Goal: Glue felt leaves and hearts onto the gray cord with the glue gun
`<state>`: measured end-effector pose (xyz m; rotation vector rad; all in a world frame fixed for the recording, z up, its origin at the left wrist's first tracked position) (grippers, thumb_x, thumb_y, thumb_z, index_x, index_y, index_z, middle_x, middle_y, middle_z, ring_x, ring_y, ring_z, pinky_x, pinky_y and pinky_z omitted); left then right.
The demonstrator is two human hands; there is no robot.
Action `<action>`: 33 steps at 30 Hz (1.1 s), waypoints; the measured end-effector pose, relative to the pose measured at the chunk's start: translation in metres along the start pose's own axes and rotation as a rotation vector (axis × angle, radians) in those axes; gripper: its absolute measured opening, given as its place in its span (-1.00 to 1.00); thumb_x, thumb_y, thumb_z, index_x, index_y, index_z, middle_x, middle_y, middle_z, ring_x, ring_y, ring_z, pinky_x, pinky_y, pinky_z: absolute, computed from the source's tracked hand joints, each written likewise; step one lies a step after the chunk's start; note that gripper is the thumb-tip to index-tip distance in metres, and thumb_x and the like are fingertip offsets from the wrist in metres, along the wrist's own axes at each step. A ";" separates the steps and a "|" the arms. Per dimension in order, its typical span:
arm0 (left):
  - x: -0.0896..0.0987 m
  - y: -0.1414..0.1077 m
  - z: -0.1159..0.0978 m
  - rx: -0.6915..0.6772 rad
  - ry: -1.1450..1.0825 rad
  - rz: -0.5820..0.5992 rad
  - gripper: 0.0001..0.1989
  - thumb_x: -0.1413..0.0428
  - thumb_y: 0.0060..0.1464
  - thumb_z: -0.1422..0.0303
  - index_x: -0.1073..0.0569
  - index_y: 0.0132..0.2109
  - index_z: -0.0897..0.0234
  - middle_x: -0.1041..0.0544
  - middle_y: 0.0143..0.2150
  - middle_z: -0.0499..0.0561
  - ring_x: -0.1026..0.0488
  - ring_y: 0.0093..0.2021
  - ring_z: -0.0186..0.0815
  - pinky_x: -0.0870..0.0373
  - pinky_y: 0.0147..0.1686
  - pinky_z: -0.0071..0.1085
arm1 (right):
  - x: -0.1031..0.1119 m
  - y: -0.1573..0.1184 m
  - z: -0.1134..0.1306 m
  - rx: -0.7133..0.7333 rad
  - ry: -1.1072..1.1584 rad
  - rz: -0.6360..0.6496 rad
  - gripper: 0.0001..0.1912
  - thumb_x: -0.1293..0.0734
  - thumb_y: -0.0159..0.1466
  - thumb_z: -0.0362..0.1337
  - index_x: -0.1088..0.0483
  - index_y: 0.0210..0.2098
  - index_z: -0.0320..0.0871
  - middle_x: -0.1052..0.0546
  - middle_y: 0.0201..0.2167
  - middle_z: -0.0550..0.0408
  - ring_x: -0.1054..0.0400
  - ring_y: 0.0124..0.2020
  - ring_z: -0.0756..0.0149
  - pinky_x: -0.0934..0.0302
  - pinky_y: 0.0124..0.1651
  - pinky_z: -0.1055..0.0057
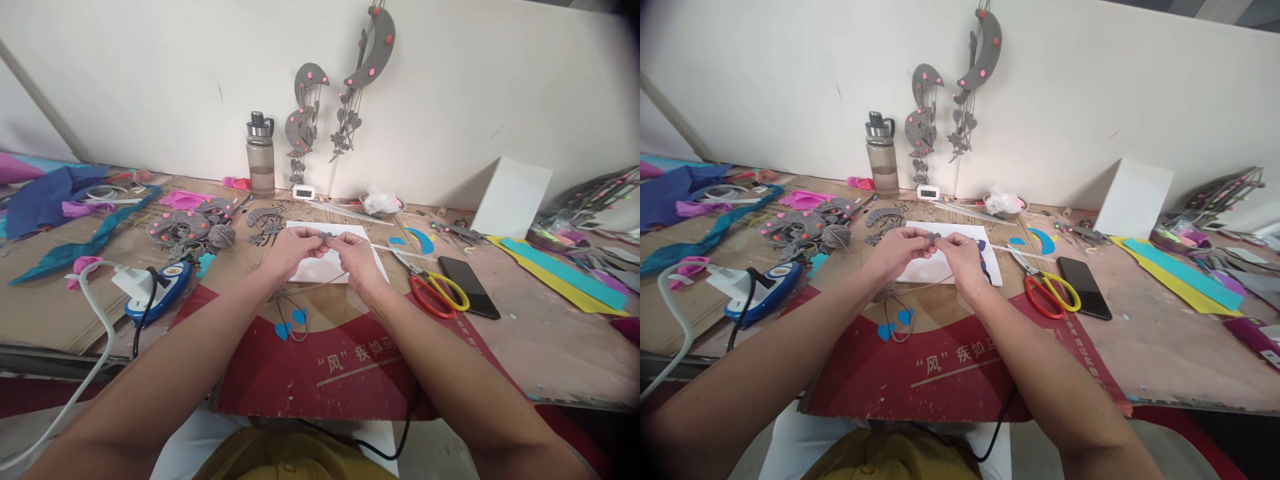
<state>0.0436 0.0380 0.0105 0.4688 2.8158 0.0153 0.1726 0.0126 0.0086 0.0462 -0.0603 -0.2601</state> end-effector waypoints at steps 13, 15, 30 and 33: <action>0.006 0.003 0.001 -0.030 0.042 -0.078 -0.94 -0.18 -0.12 0.51 -0.43 -0.44 0.42 -0.47 -0.55 0.01 -0.43 -0.52 -0.42 -0.36 -0.43 -0.44 | 0.002 0.001 0.007 0.219 -0.103 -0.008 -0.78 -0.40 0.02 -0.16 -0.34 -0.54 -0.15 -0.26 -0.62 0.26 -0.05 -0.54 0.48 0.06 -0.46 0.46; 0.008 0.004 0.002 -0.024 0.036 -0.094 -0.94 -0.18 -0.12 0.50 -0.43 -0.45 0.41 -0.47 -0.56 0.00 -0.43 -0.53 -0.41 -0.35 -0.46 -0.45 | 0.002 0.000 0.008 0.229 -0.112 0.002 -0.79 -0.40 0.02 -0.15 -0.37 -0.45 -0.14 -0.24 -0.62 0.28 -0.03 -0.55 0.47 0.06 -0.47 0.46; 0.003 0.002 0.002 -0.001 0.059 -0.060 -0.94 -0.18 -0.10 0.51 -0.43 -0.45 0.41 -0.46 -0.56 -0.01 -0.41 -0.55 -0.45 -0.32 -0.50 -0.49 | 0.000 0.003 0.007 0.205 -0.131 -0.007 -0.88 -0.32 -0.01 -0.23 -0.37 -0.51 -0.15 -0.31 -0.59 0.24 -0.08 -0.53 0.47 0.01 -0.44 0.46; 0.002 0.003 0.008 0.086 -0.031 0.019 -0.93 -0.22 -0.09 0.50 -0.47 -0.40 0.43 -0.51 -0.51 0.04 -0.46 -0.49 -0.42 -0.36 -0.46 -0.50 | 0.001 0.006 0.004 0.156 -0.089 0.006 -0.91 -0.30 -0.03 -0.26 -0.34 -0.54 -0.15 -0.26 -0.61 0.27 0.00 -0.58 0.51 0.09 -0.50 0.47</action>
Point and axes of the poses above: each hand's wrist, its own y-axis towards the middle knuckle, its own x-axis out of the back of the hand, z = x × y, the point moved 7 cm from there along y, towards the middle knuckle
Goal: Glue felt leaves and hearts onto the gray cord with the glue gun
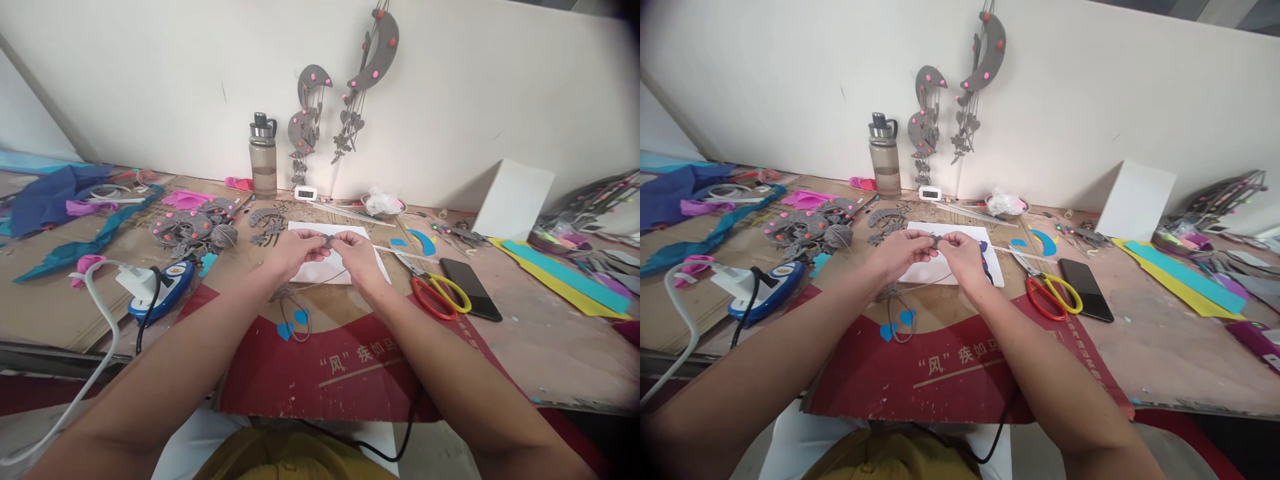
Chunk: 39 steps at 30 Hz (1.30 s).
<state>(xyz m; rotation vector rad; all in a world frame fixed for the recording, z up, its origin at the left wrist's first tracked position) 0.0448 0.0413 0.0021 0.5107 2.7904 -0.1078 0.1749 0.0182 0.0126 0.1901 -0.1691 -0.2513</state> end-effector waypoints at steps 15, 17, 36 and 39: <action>0.013 0.004 -0.009 -0.068 0.197 -0.010 -0.92 -0.09 -0.15 0.50 -0.47 -0.53 0.35 -0.39 -0.58 -0.03 -0.23 -0.61 -0.50 -0.12 -0.60 -0.52 | 0.006 0.000 -0.005 -0.145 0.048 0.101 -0.87 -0.31 -0.07 -0.24 -0.26 -0.58 -0.14 -0.12 -0.67 0.31 0.14 -0.64 0.54 0.30 -0.57 0.45; 0.023 0.004 -0.013 -0.124 0.283 -0.133 -0.86 -0.05 -0.16 0.49 -0.39 -0.61 0.32 -0.22 -0.68 -0.10 -0.08 -0.67 -0.52 0.04 -0.64 -0.50 | 0.006 0.000 -0.004 -0.137 0.035 0.101 -0.88 -0.31 -0.06 -0.24 -0.28 -0.57 -0.14 -0.14 -0.67 0.30 0.13 -0.63 0.54 0.30 -0.57 0.44; -0.004 -0.010 -0.021 -0.102 0.617 0.060 -0.88 -0.15 -0.15 0.39 -0.51 -0.39 0.35 -0.42 -0.59 -0.07 -0.33 -0.56 -0.46 -0.23 -0.55 -0.54 | 0.001 -0.006 0.008 -0.015 -0.290 0.186 -0.83 -0.31 -0.03 -0.18 -0.34 -0.52 -0.16 -0.30 -0.58 0.24 -0.07 -0.53 0.46 0.05 -0.46 0.46; -0.006 -0.013 -0.024 -0.112 0.685 0.049 -0.89 -0.15 -0.16 0.39 -0.50 -0.41 0.34 -0.42 -0.59 -0.09 -0.34 -0.56 -0.46 -0.18 -0.58 -0.56 | 0.001 -0.007 0.008 0.056 -0.361 0.188 -0.85 -0.30 0.00 -0.19 -0.37 -0.48 -0.15 -0.34 -0.55 0.22 -0.12 -0.50 0.44 0.00 -0.42 0.45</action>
Point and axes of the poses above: each hand's wrist, its own y-axis towards the middle knuckle, its own x-axis out of the back of the hand, z = x × y, the point moved 7 cm from there along y, towards the middle knuckle
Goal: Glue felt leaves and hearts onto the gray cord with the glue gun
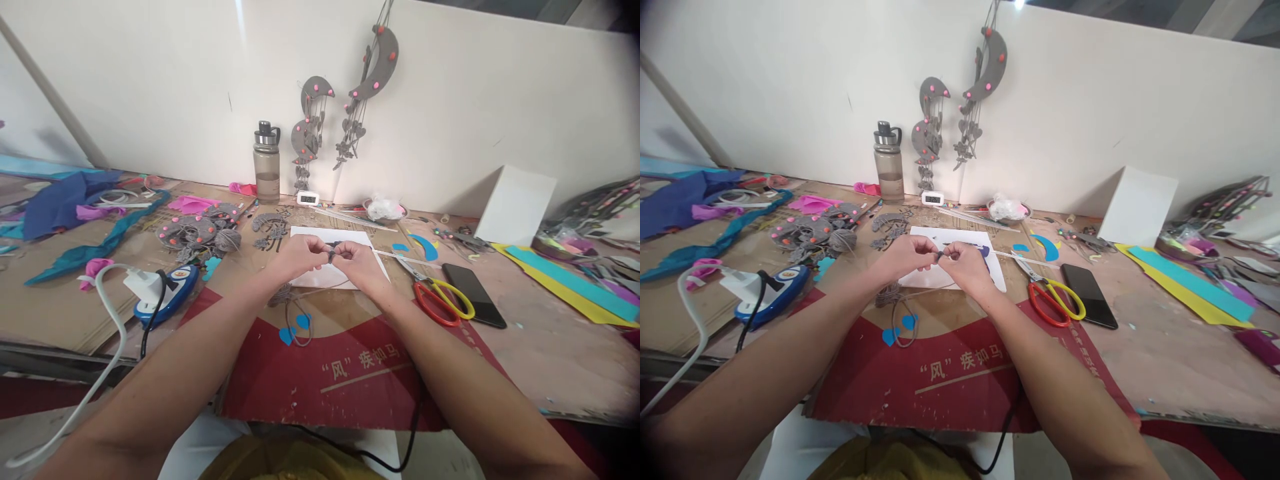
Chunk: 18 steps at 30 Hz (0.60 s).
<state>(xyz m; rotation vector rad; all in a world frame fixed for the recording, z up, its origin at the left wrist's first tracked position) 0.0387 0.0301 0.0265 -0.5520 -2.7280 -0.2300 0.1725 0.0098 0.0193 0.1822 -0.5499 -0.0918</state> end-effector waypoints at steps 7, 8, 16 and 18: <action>0.007 0.005 0.007 0.005 0.028 -0.085 -0.93 -0.10 -0.16 0.42 -0.47 -0.47 0.33 -0.39 -0.61 -0.09 -0.28 -0.58 -0.48 -0.17 -0.56 -0.54 | 0.002 -0.002 0.004 0.070 -0.016 -0.002 -0.77 -0.28 0.09 -0.16 -0.43 -0.33 -0.15 -0.34 -0.54 0.21 -0.11 -0.51 0.43 -0.02 -0.41 0.43; 0.008 0.006 0.009 0.007 -0.003 -0.103 -0.93 -0.10 -0.16 0.42 -0.47 -0.48 0.33 -0.39 -0.61 -0.09 -0.27 -0.58 -0.48 -0.17 -0.56 -0.53 | 0.002 -0.002 0.005 0.076 -0.004 0.006 -0.75 -0.28 0.11 -0.15 -0.44 -0.29 -0.15 -0.35 -0.53 0.20 -0.11 -0.50 0.42 -0.03 -0.40 0.43; 0.005 0.009 0.015 0.014 -0.196 -0.107 -0.91 -0.17 -0.16 0.38 -0.48 -0.45 0.34 -0.44 -0.51 -0.03 -0.31 -0.53 -0.45 -0.18 -0.56 -0.50 | 0.002 0.001 0.001 0.077 0.119 0.023 -0.74 -0.29 0.13 -0.09 -0.42 -0.34 -0.15 -0.40 -0.47 0.19 -0.13 -0.49 0.43 -0.07 -0.38 0.42; 0.003 0.009 0.014 0.011 -0.227 -0.056 -0.88 -0.20 -0.16 0.36 -0.50 -0.43 0.35 -0.45 -0.49 -0.02 -0.29 -0.53 -0.46 -0.18 -0.56 -0.51 | 0.004 0.002 0.002 0.082 0.120 0.019 -0.75 -0.29 0.14 -0.09 -0.40 -0.40 -0.16 -0.37 -0.50 0.20 -0.12 -0.49 0.43 -0.05 -0.38 0.41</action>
Point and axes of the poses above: each hand's wrist, its own y-axis towards the middle knuckle, its own x-axis out of the back of the hand, z = x × y, the point moved 7 cm from there along y, towards the middle knuckle
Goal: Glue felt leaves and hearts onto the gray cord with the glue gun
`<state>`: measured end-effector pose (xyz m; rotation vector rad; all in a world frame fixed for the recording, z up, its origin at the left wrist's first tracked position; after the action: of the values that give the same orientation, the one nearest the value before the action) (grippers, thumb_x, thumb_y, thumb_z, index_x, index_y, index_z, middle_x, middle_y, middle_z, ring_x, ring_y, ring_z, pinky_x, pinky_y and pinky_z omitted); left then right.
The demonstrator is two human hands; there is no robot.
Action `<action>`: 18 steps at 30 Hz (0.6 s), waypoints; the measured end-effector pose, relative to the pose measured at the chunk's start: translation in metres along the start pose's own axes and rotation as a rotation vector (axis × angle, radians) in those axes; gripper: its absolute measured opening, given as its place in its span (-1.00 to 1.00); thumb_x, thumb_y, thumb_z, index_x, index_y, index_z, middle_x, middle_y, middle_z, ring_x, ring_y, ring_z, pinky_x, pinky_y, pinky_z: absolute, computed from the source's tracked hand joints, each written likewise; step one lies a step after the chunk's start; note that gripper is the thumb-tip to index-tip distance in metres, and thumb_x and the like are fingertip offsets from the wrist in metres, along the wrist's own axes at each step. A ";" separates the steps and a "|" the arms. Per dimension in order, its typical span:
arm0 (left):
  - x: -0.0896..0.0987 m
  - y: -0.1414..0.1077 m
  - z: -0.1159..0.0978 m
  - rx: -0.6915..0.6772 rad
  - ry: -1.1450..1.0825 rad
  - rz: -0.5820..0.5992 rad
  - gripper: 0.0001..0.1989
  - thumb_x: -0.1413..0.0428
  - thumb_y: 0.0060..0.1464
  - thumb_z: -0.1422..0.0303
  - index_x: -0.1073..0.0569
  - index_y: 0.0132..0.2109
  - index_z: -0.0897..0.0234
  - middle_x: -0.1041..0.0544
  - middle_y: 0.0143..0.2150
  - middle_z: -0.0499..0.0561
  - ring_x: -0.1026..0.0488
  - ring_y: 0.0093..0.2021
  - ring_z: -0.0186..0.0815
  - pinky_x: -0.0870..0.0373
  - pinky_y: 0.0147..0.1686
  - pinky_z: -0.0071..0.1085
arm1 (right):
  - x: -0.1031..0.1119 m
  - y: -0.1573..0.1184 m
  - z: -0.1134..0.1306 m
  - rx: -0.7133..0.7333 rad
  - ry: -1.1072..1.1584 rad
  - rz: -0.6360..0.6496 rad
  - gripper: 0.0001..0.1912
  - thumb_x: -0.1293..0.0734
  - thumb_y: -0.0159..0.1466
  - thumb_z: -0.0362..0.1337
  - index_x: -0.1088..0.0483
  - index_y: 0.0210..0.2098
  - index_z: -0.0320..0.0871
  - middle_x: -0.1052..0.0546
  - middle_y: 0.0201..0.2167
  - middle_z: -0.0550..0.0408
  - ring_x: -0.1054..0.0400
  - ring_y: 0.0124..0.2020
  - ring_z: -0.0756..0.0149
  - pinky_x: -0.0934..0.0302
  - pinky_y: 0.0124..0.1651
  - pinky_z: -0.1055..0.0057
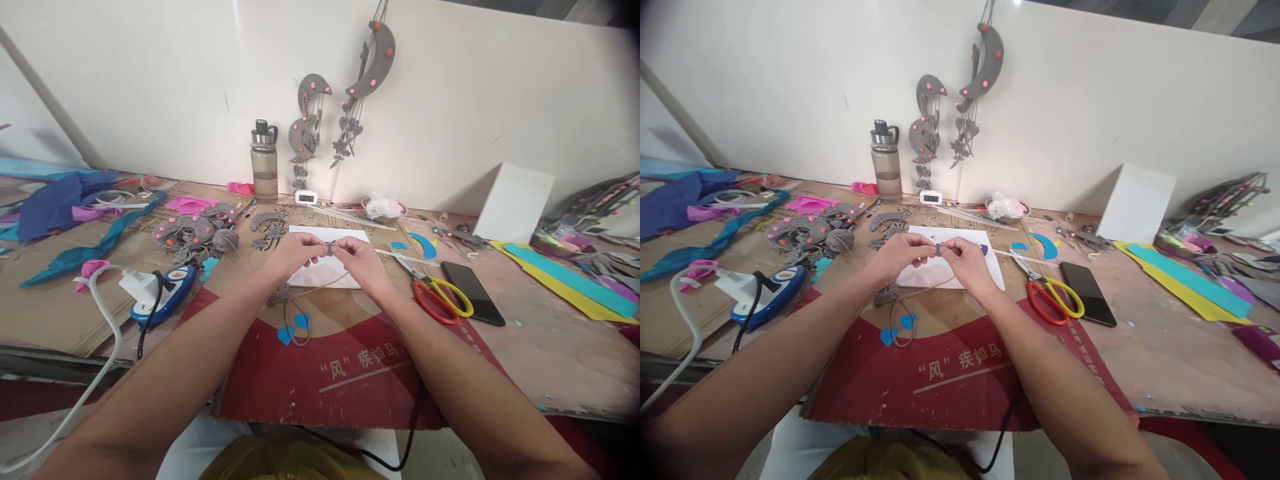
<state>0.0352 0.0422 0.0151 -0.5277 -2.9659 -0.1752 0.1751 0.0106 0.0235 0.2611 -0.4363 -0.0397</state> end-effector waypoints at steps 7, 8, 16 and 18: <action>0.000 0.000 0.002 0.101 -0.075 0.137 -0.79 -0.19 -0.08 0.27 -0.54 -0.43 0.38 -0.52 -0.42 0.09 -0.33 -0.52 -0.46 -0.25 -0.51 -0.49 | 0.004 0.000 0.006 0.005 -0.083 0.006 -0.78 -0.26 0.15 -0.13 -0.35 -0.46 -0.15 -0.34 -0.53 0.19 -0.13 -0.47 0.41 -0.03 -0.37 0.42; 0.001 0.000 0.001 0.093 -0.049 0.131 -0.80 -0.20 -0.09 0.28 -0.54 -0.42 0.37 -0.53 -0.42 0.08 -0.34 -0.51 -0.45 -0.25 -0.51 -0.50 | 0.003 -0.001 0.007 0.012 -0.105 0.008 -0.79 -0.26 0.16 -0.13 -0.35 -0.47 -0.15 -0.35 -0.52 0.19 -0.13 -0.47 0.41 -0.03 -0.38 0.42; 0.001 -0.003 -0.006 -0.021 0.264 0.071 -0.82 -0.20 -0.13 0.29 -0.52 -0.39 0.33 -0.44 -0.58 -0.05 -0.33 -0.55 -0.44 -0.19 -0.57 -0.53 | 0.000 -0.006 0.017 0.157 -0.292 -0.026 -0.87 -0.26 0.19 -0.24 -0.37 -0.44 -0.14 -0.38 -0.51 0.17 -0.21 -0.45 0.39 -0.08 -0.33 0.41; 0.003 -0.003 -0.008 -0.048 0.301 0.029 -0.84 -0.19 -0.14 0.30 -0.50 -0.41 0.33 -0.44 -0.57 -0.06 -0.33 -0.55 -0.44 -0.19 -0.56 -0.53 | 0.000 -0.007 0.019 0.191 -0.302 -0.045 -0.88 -0.25 0.21 -0.25 -0.38 -0.39 -0.14 -0.39 -0.49 0.16 -0.22 -0.43 0.38 -0.10 -0.31 0.41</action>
<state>0.0325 0.0388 0.0234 -0.5009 -2.6659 -0.2955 0.1675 -0.0012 0.0385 0.4561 -0.7366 -0.0827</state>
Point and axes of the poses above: each hand's wrist, its own y-axis towards the middle knuckle, its own x-axis out of the back of the hand, z = x × y, the point moved 7 cm from there along y, towards the middle knuckle
